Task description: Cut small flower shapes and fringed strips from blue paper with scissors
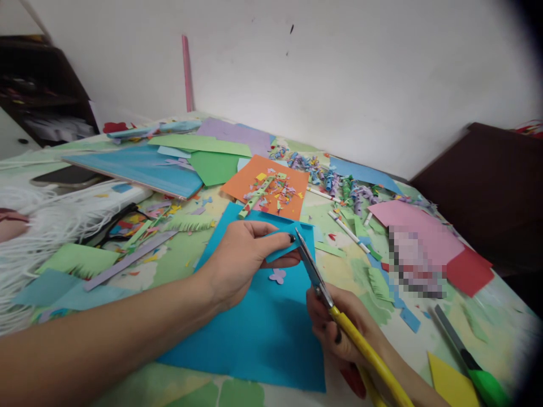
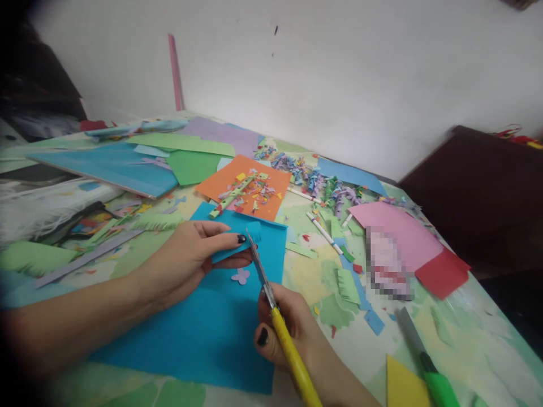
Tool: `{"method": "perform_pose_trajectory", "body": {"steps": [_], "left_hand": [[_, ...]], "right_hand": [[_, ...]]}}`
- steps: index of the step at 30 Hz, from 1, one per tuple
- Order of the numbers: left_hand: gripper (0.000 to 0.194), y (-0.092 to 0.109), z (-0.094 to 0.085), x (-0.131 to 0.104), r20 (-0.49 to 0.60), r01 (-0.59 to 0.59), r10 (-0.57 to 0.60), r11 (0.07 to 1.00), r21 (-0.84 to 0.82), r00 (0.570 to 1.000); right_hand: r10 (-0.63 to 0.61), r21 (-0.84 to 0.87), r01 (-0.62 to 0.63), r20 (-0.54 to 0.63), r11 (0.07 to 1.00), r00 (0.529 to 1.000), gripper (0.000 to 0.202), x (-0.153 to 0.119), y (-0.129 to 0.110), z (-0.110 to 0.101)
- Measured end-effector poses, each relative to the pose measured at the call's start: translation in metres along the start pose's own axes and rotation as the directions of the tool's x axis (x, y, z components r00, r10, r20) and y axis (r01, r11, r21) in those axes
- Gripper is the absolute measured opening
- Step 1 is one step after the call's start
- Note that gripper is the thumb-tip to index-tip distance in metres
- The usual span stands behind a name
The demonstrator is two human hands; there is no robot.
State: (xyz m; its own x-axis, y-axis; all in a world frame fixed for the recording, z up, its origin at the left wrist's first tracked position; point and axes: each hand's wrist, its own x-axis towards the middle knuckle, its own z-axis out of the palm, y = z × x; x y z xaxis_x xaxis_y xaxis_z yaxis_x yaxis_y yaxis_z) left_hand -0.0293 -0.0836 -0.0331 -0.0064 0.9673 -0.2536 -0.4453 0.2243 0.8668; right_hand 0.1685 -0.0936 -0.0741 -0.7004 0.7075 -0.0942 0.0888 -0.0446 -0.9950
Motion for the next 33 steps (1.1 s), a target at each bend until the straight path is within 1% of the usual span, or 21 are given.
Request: {"method": "perform_pose_trajectory", "body": {"steps": [3,8,13,19,22,25,29,33], "left_hand": [[0.012,0.000,0.001,0.000,-0.001,0.002,-0.002,1.000,-0.003,1.000],[0.013,0.000,0.000,-0.001,0.004,-0.004,0.004,1.000,0.002,1.000],[0.012,0.000,0.000,0.000,0.003,-0.013,0.013,1.000,0.006,1.000],[0.013,-0.001,0.000,0.001,-0.006,-0.020,0.020,1.000,0.004,1.000],[0.013,-0.001,0.000,0.001,-0.012,-0.018,0.018,1.000,0.006,1.000],[0.012,-0.001,0.000,0.002,-0.011,-0.019,0.019,1.000,-0.002,1.000],[0.012,-0.001,0.000,0.002,-0.012,-0.019,0.019,1.000,-0.002,1.000],[0.013,-0.002,0.000,0.003,-0.013,-0.014,0.014,1.000,0.000,1.000]], "right_hand": [[-0.030,-0.004,0.030,0.023,1.000,0.999,0.043,-0.001,0.001,-0.001],[-0.009,-0.012,0.009,-0.057,1.000,0.998,0.042,-0.002,-0.005,0.002],[-0.013,0.052,0.011,0.043,0.999,0.999,0.042,0.000,-0.001,-0.001],[0.036,0.033,-0.035,-0.034,0.999,0.999,0.040,-0.002,-0.011,0.004],[0.060,0.060,-0.059,-0.016,0.996,0.998,0.040,-0.003,-0.014,0.006],[0.077,0.066,-0.076,-0.006,0.995,0.997,0.037,-0.003,-0.012,0.006],[0.042,0.028,-0.041,-0.033,0.999,0.999,0.038,-0.002,-0.010,0.005],[0.027,0.020,-0.027,-0.027,0.999,0.999,0.038,-0.001,-0.011,0.006]]}}
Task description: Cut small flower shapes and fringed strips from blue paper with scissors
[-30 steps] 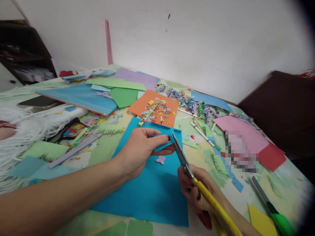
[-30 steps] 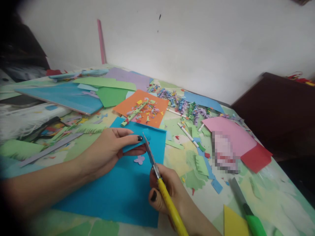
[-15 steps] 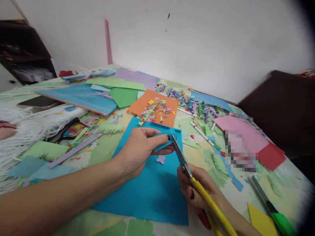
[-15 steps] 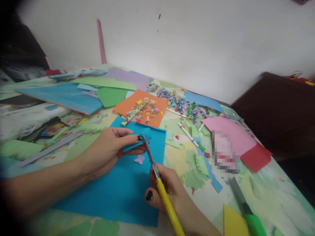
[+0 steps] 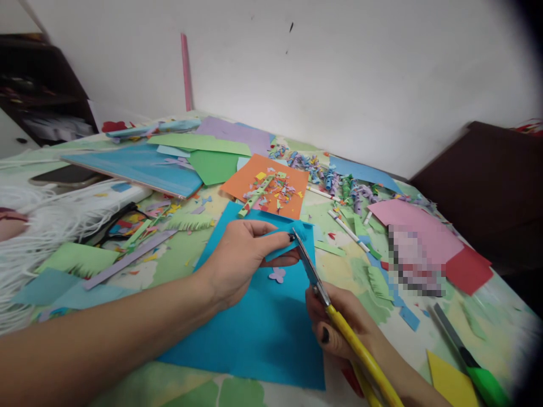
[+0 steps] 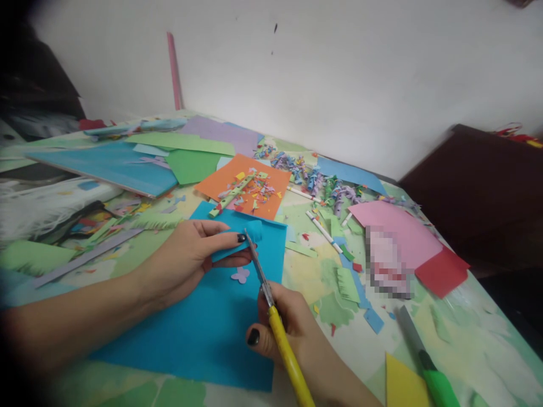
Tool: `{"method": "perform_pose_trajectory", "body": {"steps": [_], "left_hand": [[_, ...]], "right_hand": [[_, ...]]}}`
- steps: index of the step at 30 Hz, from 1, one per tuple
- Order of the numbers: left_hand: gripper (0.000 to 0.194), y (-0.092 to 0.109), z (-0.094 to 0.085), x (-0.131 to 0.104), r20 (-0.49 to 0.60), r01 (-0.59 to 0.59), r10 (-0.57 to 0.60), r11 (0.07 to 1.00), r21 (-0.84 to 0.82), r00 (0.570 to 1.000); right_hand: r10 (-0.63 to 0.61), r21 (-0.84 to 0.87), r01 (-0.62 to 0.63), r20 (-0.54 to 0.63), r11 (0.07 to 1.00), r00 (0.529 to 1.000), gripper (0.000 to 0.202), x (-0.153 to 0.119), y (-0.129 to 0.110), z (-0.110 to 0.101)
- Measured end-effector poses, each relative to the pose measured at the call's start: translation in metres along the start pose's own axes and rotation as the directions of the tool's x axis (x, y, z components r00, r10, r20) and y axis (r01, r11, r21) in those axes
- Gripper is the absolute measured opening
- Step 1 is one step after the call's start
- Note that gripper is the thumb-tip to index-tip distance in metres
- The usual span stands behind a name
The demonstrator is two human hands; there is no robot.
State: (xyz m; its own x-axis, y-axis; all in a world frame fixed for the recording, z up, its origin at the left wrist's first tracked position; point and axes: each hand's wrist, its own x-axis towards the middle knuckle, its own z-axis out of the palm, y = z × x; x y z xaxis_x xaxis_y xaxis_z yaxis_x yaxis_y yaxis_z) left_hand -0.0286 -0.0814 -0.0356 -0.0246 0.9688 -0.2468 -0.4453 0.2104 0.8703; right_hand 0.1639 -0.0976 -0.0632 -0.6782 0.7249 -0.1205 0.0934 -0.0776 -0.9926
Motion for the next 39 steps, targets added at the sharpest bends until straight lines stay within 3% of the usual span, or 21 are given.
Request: {"method": "perform_pose_trajectory", "body": {"steps": [13,23,39], "left_hand": [[0.013,-0.0003,-0.0011,-0.0015,-0.008,0.007,-0.007,1.000,-0.001,1.000],[0.010,0.0006,-0.0019,-0.0017,0.073,0.025,-0.017,0.994,-0.108,0.997],[0.008,-0.0001,0.0007,-0.0037,0.056,0.027,-0.019,0.988,-0.155,0.998]], "right_hand": [[0.008,0.005,-0.008,0.002,1.000,1.000,0.037,-0.0003,-0.0030,0.0015],[0.008,0.035,-0.008,-0.016,0.999,1.000,0.044,0.0046,-0.0052,-0.0009],[0.030,0.074,-0.030,0.001,0.997,1.000,0.039,0.0025,-0.0038,-0.0021]]}}
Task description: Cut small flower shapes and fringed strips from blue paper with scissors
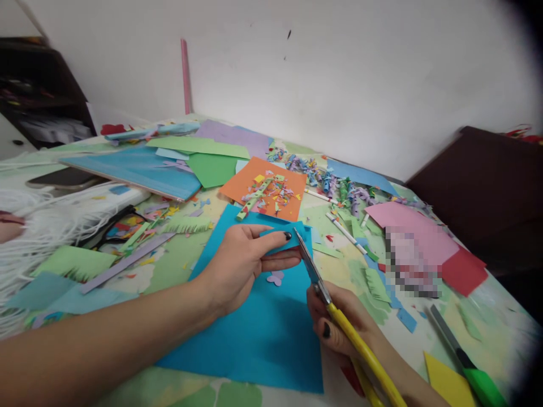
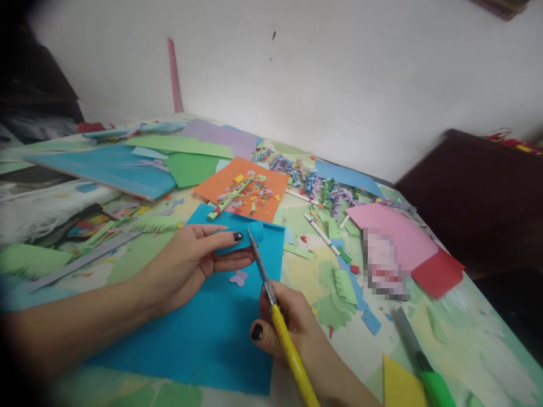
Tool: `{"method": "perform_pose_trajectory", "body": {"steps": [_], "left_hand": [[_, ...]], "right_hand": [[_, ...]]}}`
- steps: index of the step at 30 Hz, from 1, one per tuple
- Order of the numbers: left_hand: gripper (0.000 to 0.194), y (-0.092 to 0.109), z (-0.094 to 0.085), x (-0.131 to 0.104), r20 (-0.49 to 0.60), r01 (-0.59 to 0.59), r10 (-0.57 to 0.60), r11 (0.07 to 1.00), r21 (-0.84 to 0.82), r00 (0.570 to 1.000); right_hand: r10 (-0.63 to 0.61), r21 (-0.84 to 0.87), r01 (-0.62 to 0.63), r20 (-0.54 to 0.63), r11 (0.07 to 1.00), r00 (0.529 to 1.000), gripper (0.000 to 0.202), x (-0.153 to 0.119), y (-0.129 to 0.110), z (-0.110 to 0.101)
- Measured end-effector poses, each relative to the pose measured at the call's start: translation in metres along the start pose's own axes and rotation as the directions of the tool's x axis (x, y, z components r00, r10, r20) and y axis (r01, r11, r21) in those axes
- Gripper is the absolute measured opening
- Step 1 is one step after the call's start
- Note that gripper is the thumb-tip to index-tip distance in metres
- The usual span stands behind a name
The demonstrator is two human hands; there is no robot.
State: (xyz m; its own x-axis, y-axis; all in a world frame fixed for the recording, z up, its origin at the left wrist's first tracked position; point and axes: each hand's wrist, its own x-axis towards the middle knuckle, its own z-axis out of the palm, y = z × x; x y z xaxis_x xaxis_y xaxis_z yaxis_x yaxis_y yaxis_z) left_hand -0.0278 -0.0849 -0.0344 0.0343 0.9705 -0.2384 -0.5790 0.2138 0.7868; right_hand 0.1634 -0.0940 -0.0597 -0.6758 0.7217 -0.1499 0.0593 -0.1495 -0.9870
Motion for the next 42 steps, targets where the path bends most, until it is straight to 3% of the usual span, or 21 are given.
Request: {"method": "perform_pose_trajectory", "body": {"steps": [14,25,30,33,42], "left_hand": [[0.009,-0.005,-0.004,0.001,0.032,-0.022,0.021,0.998,0.061,0.999],[0.008,-0.004,-0.004,0.001,0.019,-0.022,0.021,0.998,0.060,1.000],[0.009,-0.003,-0.002,0.000,0.006,-0.009,0.009,0.999,0.053,1.000],[0.010,-0.003,-0.001,0.000,-0.005,-0.009,0.010,0.999,0.050,1.000],[0.010,-0.004,-0.002,-0.001,-0.006,-0.066,0.067,0.996,0.063,0.998]], "right_hand": [[0.043,-0.007,-0.043,-0.008,0.999,0.999,0.043,0.000,0.000,0.000],[0.005,-0.070,-0.009,-0.063,0.998,0.998,0.043,0.001,-0.001,0.001],[-0.074,-0.120,0.077,0.035,0.990,0.997,0.043,0.004,0.013,-0.009],[-0.085,-0.143,0.087,0.020,0.986,0.996,0.043,0.003,0.017,-0.011],[-0.056,-0.095,0.050,-0.064,0.994,0.996,0.044,-0.006,0.000,0.005]]}}
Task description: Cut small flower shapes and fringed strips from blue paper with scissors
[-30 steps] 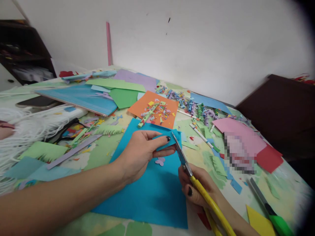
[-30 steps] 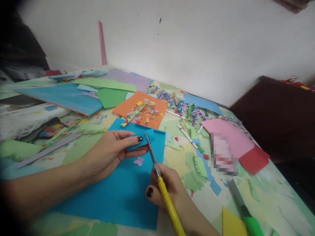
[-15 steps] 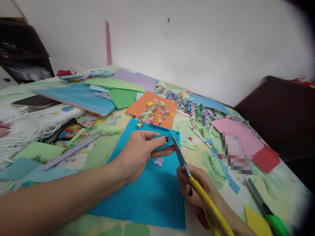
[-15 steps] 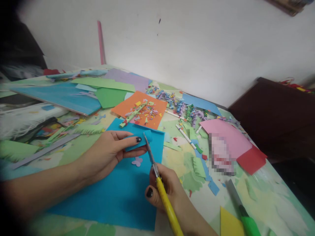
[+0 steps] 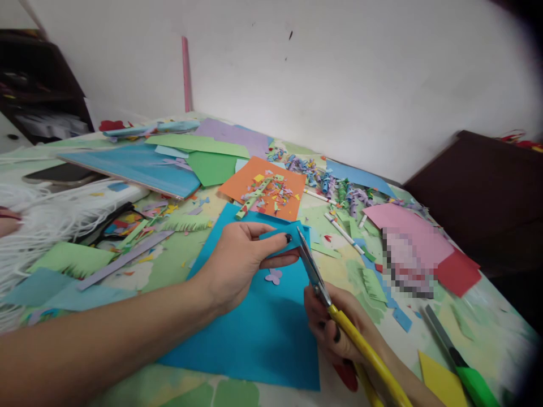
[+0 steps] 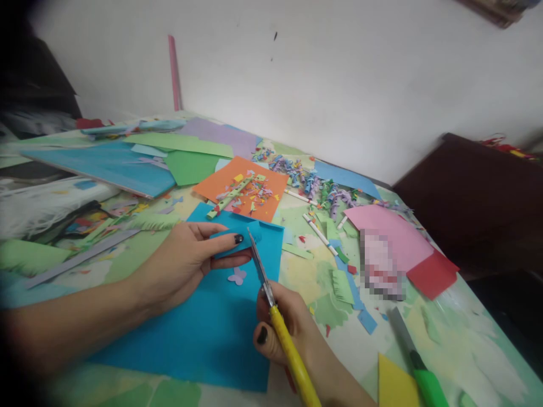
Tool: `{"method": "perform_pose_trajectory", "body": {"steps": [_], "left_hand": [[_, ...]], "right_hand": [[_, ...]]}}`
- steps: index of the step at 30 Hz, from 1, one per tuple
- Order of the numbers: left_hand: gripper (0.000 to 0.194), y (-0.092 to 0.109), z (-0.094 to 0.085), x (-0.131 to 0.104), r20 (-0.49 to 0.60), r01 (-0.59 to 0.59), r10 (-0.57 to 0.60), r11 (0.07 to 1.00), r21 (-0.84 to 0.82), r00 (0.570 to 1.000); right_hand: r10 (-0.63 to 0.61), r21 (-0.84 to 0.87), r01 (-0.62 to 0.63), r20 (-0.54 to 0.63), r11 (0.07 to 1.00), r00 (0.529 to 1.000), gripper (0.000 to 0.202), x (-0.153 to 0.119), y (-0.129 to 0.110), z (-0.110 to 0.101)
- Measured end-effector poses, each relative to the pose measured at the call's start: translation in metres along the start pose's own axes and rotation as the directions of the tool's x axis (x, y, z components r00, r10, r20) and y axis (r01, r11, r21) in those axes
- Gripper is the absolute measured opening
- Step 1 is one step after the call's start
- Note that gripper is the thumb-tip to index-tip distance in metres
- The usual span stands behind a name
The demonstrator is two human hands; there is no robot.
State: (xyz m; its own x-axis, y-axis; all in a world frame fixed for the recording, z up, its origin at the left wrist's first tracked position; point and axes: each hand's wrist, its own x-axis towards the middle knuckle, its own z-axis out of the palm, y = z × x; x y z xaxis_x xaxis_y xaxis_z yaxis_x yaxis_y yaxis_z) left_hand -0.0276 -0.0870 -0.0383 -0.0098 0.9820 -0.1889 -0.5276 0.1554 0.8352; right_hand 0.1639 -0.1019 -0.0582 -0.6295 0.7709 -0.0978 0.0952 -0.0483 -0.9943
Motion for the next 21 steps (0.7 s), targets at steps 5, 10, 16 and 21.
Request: {"method": "perform_pose_trajectory", "body": {"steps": [5,10,16,21], "left_hand": [[0.010,-0.0006,-0.0005,-0.0002,-0.002,-0.016,0.016,1.000,-0.011,1.000],[0.010,-0.0006,0.0011,-0.0004,-0.014,-0.015,0.015,1.000,-0.016,1.000],[0.010,0.0002,0.0022,-0.0004,-0.018,-0.022,0.022,1.000,-0.015,1.000],[0.010,0.0002,0.0024,0.0006,-0.018,-0.032,0.032,0.999,-0.007,0.999]], "right_hand": [[0.015,0.014,-0.015,-0.006,1.000,1.000,0.046,0.0017,0.0040,-0.0008],[0.030,-0.022,-0.030,-0.004,0.999,1.000,0.046,0.0007,0.0054,-0.0032],[0.033,-0.039,-0.033,0.003,0.999,0.999,0.045,0.0029,0.0065,-0.0050],[0.037,-0.053,-0.036,0.013,0.998,0.999,0.045,0.0033,0.0088,-0.0059]]}}
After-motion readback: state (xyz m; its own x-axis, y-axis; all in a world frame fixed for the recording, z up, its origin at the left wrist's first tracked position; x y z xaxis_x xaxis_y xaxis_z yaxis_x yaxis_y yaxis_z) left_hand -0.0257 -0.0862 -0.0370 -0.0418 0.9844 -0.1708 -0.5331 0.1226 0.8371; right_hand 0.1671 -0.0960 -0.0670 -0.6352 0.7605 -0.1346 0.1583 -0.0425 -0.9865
